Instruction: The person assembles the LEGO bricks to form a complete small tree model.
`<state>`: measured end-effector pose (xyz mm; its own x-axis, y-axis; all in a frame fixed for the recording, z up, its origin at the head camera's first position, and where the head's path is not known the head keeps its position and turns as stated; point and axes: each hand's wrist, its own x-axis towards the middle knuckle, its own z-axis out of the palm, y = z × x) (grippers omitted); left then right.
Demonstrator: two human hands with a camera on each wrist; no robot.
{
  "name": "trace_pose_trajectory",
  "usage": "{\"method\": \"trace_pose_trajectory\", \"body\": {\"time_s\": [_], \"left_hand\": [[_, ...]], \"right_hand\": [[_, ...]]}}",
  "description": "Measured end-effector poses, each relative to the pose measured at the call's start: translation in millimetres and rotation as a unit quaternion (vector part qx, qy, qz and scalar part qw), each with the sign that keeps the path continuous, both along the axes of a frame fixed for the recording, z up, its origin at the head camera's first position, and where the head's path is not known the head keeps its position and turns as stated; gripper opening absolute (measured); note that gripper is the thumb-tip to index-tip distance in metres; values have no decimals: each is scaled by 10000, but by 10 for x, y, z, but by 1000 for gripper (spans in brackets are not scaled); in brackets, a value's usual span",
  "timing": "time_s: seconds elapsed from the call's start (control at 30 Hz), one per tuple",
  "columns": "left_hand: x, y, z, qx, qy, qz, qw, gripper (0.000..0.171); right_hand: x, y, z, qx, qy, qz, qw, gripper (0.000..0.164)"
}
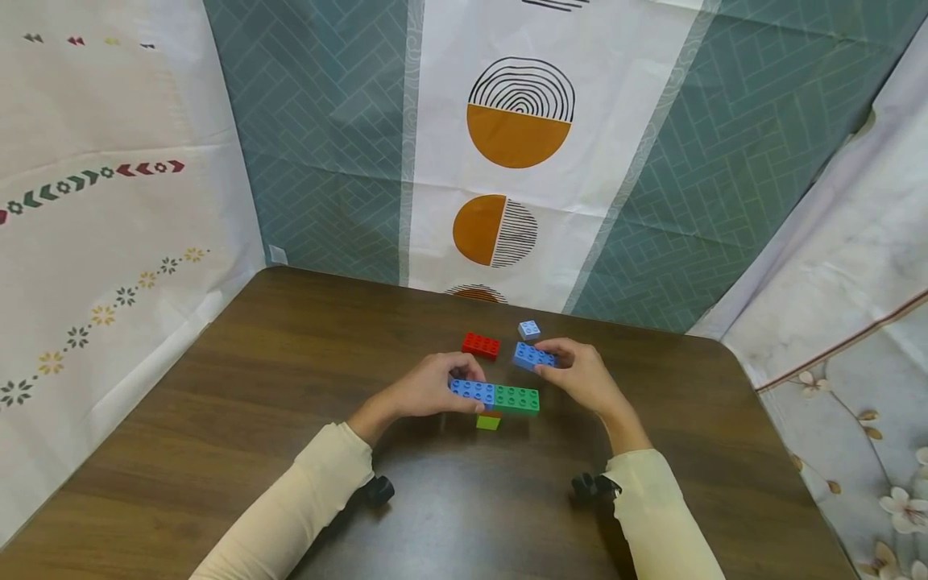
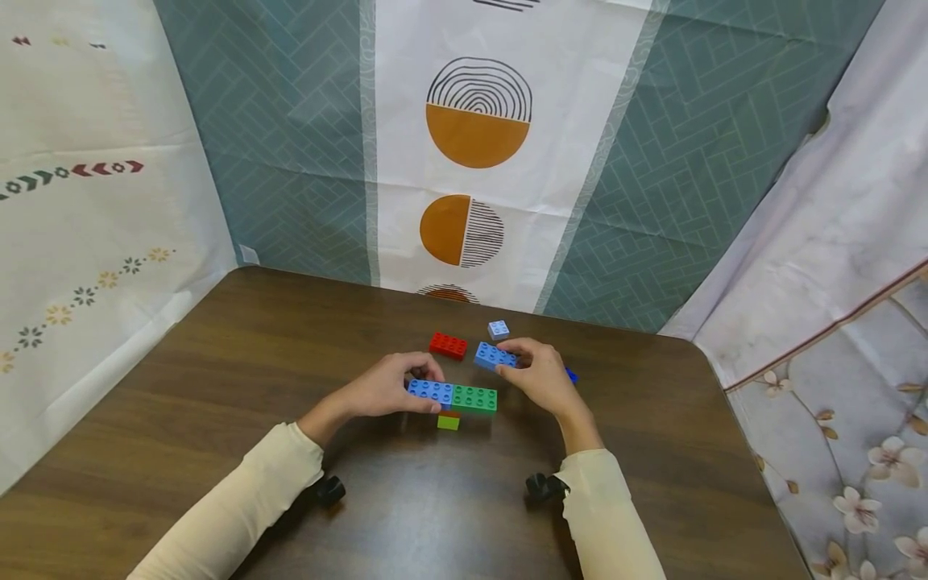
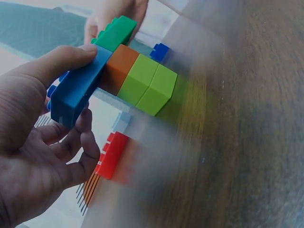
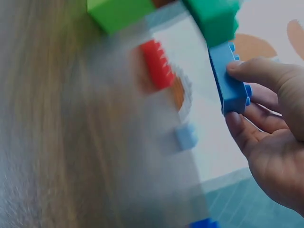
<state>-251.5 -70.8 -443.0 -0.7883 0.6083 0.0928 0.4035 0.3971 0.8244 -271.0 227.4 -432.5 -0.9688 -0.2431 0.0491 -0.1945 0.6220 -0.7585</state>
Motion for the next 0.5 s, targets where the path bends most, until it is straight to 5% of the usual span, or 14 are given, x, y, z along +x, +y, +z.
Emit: {"method": "trace_pose_trajectory", "body": {"time_s": [0.23, 0.5], "left_hand": [[-4, 0, 8, -26, 50, 16, 10000, 33], [-6, -11, -4, -48, -28, 2, 10000, 34]], "right_hand": [[223, -130, 219, -149, 113, 464, 9987, 37], [374, -293, 274, -116, 186, 806, 9965, 36]]}}
